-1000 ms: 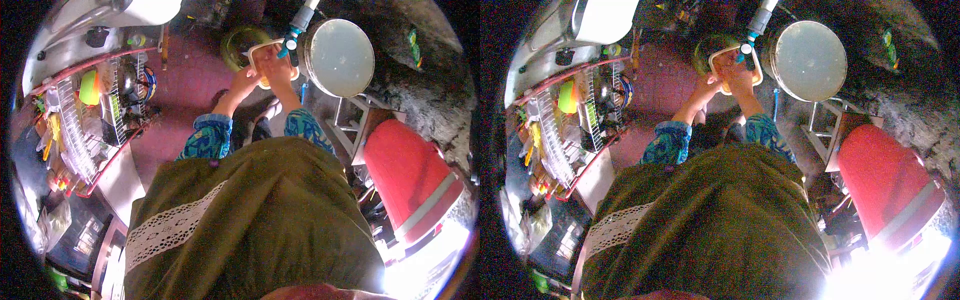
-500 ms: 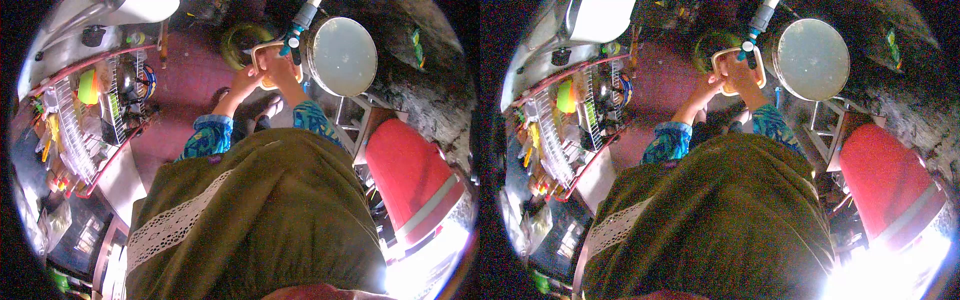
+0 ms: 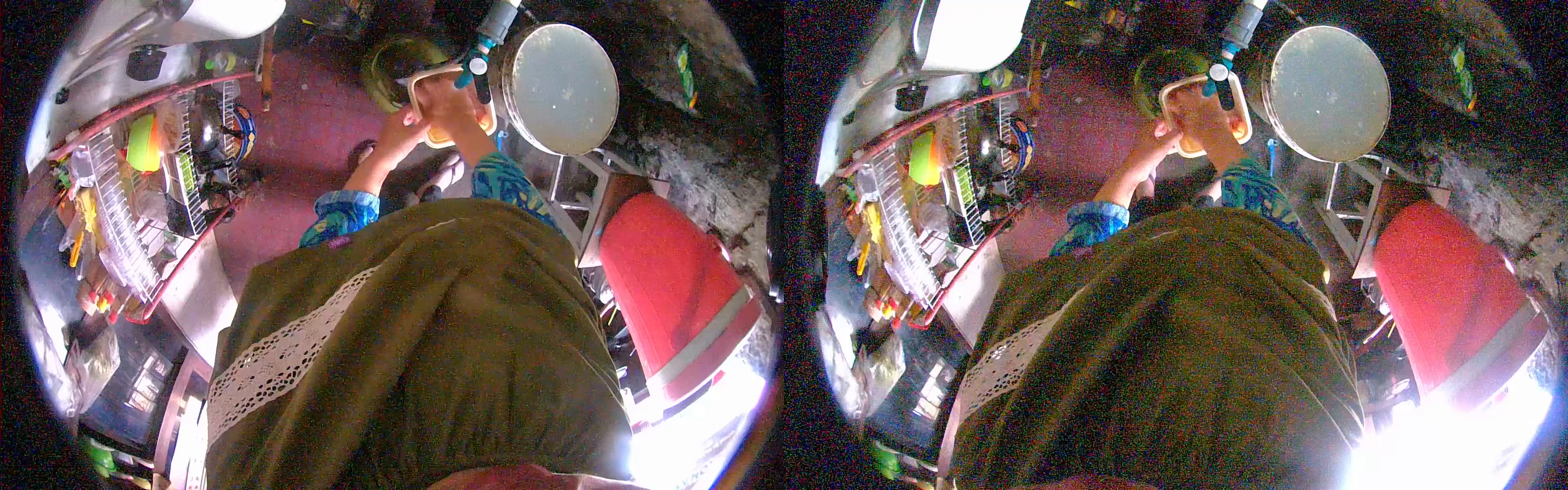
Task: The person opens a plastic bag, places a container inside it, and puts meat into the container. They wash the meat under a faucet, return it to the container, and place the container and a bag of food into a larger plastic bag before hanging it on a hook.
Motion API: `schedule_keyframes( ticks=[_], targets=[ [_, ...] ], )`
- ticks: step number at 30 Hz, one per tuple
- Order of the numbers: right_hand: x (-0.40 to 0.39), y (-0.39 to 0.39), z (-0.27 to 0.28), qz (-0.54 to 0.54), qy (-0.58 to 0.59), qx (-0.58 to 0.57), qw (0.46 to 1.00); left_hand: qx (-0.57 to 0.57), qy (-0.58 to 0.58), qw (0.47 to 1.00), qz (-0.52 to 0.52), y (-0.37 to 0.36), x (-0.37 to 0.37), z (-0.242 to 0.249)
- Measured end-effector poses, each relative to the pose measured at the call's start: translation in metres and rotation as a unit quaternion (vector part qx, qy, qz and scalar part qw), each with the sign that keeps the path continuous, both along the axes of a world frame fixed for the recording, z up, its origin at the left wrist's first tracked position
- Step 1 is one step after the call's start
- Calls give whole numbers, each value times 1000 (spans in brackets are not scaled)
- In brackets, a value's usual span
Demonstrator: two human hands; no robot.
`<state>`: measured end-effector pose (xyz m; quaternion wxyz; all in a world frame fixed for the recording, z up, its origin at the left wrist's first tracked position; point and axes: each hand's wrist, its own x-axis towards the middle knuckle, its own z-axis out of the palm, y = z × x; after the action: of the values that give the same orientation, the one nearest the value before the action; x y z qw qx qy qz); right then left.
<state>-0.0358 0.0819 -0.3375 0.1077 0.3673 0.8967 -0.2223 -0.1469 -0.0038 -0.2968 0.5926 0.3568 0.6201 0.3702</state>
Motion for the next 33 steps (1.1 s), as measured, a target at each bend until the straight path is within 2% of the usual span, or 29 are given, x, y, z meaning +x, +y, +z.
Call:
schedule_keyframes(
  ticks=[1, 2, 3, 4, 5, 7, 8, 9, 10, 11, 13, 14, 16, 20, 21, 22, 23, 24, 25, 26, 27, 28, 29, 31, 32, 33],
  targets=[
    [0, 0, -7, 6, 13, -50, 999, 1, -25, 1000, 19, -1, 1, 1],
    [1, -2, -8, 6, 14, -50, 999, 3, -50, 998, 37, -1, 1, 1],
    [5, -5, -9, 1, 64, -36, 997, 3, -50, 998, 37, -1, -1, -1],
    [8, -9, -10, -3, 113, -22, 993, -13, -18, 1000, 7, 0, -5, -3],
    [8, -10, 1, -2, 113, -22, 993, -30, 13, 999, -23, 1, -7, -4],
    [8, -7, 37, -16, 56, 63, 996, -36, 22, 999, -27, 1, -8, -4],
    [5, -6, 43, -16, 56, 63, 996, -40, 31, 998, -31, 2, -8, -4],
    [0, -5, 47, -26, 18, 117, 993, -40, 32, 998, -31, 1, -6, -5],
    [-4, -6, 49, -37, -20, 169, 985, -59, -7, 998, -1, -1, -3, -6],
    [-6, -6, 40, -37, -19, 167, 985, -79, -46, 995, 28, -3, -1, -7],
    [-9, -4, 13, -38, 13, 95, 995, -49, -34, 998, 27, -5, -1, -9],
    [-10, -1, 24, -38, 13, 95, 995, -19, -23, 999, 28, -5, -1, -11],
    [-14, 8, 58, -82, 9, -66, 994, -39, -16, 999, 19, -6, -4, -10],
    [-5, 0, 46, -78, 20, -76, 994, -49, -47, 998, 18, -5, -5, -5],
    [-2, -5, 50, -41, 62, 77, 994, -48, -47, 998, 19, -2, -6, -1],
    [0, -8, 52, -2, 102, 229, 968, -84, -91, 991, 45, 2, -7, 3],
    [1, -10, 45, -2, 102, 227, 968, -122, -135, 981, 69, 4, -7, 9],
    [1, -12, 35, -159, 317, 16, 935, -123, -136, 981, 69, 4, -6, 11],
    [3, -13, 25, -297, 495, -197, 793, -98, -130, 984, 73, 4, -6, 12],
    [2, -10, 39, -297, 494, -196, 793, -73, -124, 987, 77, 4, -5, 12],
    [-3, -5, 68, -201, 255, -38, 945, -73, -124, 987, 77, 3, -4, 8],
    [-6, -3, 83, -82, -12, 124, 989, -65, -97, 991, 62, -1, -4, 0],
    [-4, 0, 63, -82, -12, 123, 989, -57, -69, 995, 47, -2, -4, -4],
    [2, 6, 5, -93, 10, 38, 995, -80, -78, 993, 49, 1, -6, 17],
    [1, 9, 15, -93, 9, 38, 995, -102, -87, 990, 52, 2, -5, 24],
    [-3, 15, 36, -133, 29, -39, 990, -102, -88, 989, 53, 1, -5, 21]
  ],
)
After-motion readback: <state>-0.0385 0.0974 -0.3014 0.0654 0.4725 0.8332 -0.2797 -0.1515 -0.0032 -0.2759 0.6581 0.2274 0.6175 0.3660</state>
